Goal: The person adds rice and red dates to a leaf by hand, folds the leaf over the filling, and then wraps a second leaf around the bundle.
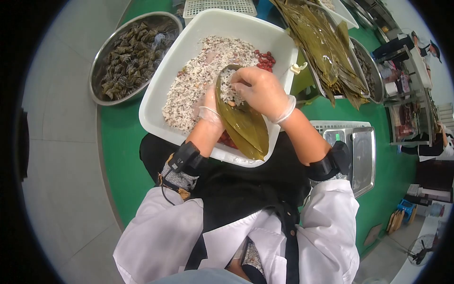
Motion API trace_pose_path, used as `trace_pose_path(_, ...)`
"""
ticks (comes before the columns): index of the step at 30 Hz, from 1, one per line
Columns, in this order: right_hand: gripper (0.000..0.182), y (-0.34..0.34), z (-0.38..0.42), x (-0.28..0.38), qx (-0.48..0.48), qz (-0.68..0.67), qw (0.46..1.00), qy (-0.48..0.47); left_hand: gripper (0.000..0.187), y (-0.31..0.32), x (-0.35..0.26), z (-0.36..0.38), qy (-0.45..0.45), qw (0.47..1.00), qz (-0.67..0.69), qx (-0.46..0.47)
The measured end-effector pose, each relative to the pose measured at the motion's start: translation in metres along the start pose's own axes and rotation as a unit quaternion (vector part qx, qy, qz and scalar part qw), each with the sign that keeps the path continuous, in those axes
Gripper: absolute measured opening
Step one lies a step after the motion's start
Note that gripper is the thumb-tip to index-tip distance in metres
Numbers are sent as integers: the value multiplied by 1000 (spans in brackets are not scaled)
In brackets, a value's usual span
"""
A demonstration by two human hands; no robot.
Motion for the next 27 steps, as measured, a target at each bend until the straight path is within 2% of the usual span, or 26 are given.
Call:
trace_pose_path(2,12,10,-2,-9,31,12,999,21,55,-3,4,2,0,1000,-2,-16)
trace_pose_path(5,15,10,-8,-15,28,-46,997,60,57,-3,3,2,-1,1000,0,-26)
trace_pose_path(7,17,6,-10,-17,22,-100,988,119,58,2,2,4,-3,1000,11,-21)
trace_pose_path(10,18,12,-11,-21,29,-108,987,112,57,0,6,6,-8,999,-14,-41)
trace_pose_path(13,17,3,-9,-9,53,-99,986,126,56,-11,5,-3,-24,999,47,4)
trace_pose_path(15,18,16,1,-12,74,-145,976,146,56,-8,10,-3,-81,972,152,157)
trace_pose_path(16,19,21,5,-15,92,-193,963,165,56,-13,9,-7,-81,973,153,156)
trace_pose_path(17,18,25,6,-17,100,-151,970,160,56,-17,11,-10,-97,968,158,168)
trace_pose_path(19,18,16,4,-13,70,-182,967,165,57,-7,11,-7,-113,964,160,180)
trace_pose_path(22,20,3,6,-8,42,-195,959,203,57,-6,9,-2,-78,978,125,149)
trace_pose_path(24,21,-4,4,-10,49,-32,984,171,58,-7,7,-3,-56,992,77,87)
trace_pose_path(25,22,0,2,-8,47,34,993,100,58,0,9,-2,-57,991,77,90)
trace_pose_path(27,21,8,3,-8,49,32,995,76,58,-13,6,0,-6,998,22,-50)
Point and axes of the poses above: each hand's wrist, its own z-axis away from the middle knuckle, its own y-axis out of the palm, x = y × z, the point moved 8 cm from there along -z, towards the middle knuckle, and after that the axes turned 4 degrees about -y, right-handed, at the moved point
